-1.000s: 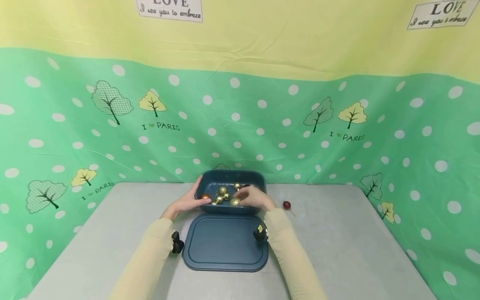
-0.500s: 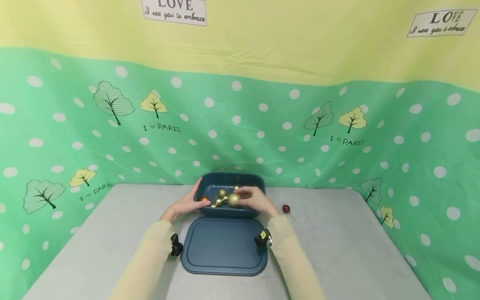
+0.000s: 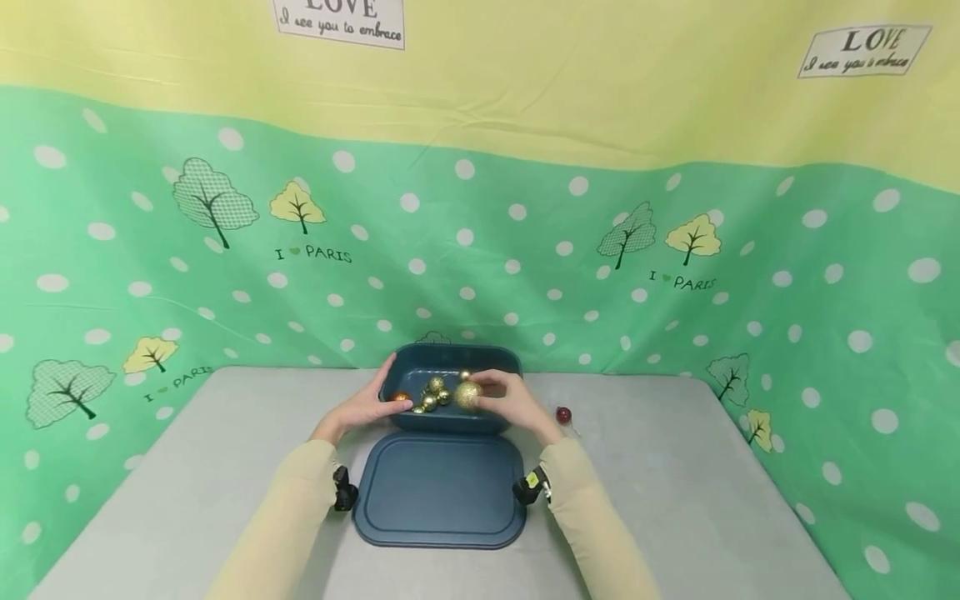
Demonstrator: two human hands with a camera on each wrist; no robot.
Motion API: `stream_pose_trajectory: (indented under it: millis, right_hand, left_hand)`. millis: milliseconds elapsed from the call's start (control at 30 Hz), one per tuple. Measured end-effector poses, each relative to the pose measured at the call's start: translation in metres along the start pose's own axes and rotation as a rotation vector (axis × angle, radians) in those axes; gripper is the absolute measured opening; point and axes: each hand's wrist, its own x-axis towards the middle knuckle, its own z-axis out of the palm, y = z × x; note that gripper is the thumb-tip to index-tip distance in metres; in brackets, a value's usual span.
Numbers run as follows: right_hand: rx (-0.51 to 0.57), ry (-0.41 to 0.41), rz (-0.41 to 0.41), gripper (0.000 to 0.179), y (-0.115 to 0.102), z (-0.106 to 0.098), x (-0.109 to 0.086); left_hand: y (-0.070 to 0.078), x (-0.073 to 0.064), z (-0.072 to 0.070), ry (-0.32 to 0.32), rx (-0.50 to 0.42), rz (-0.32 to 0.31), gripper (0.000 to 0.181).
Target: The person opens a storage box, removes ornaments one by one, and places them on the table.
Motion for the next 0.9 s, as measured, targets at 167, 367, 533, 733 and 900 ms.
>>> stream_pose_trajectory:
  millis: [167,367,533,733,900]
  right_hand:
    - [-0.014,0.029,-0.004,0.041,-0.004,-0.010,-0.011]
    - [-0.038,0.063,0.001,0.042,-0.007,-0.022,-0.021]
    - [-0.019,0.082,0.011,0.042,-0.004,-0.032,-0.026]
    - [-0.009,0.098,0.017,0.045,-0.003,-0.049,-0.035]
    - [-0.031,0.099,0.041,0.044,-0.002,-0.060,-0.042]
  left_hand:
    - [0.003,0.000,0.000,0.004,0.007,0.005,0.107]
    - [0.005,0.000,0.001,-0.007,0.001,0.008,0.106]
    - [0.007,0.000,0.001,-0.008,-0.006,0.009,0.106]
    - [0.007,0.001,0.000,-0.010,0.015,0.015,0.106]
    - [0.008,-0.001,0.000,-0.005,0.008,0.006,0.105]
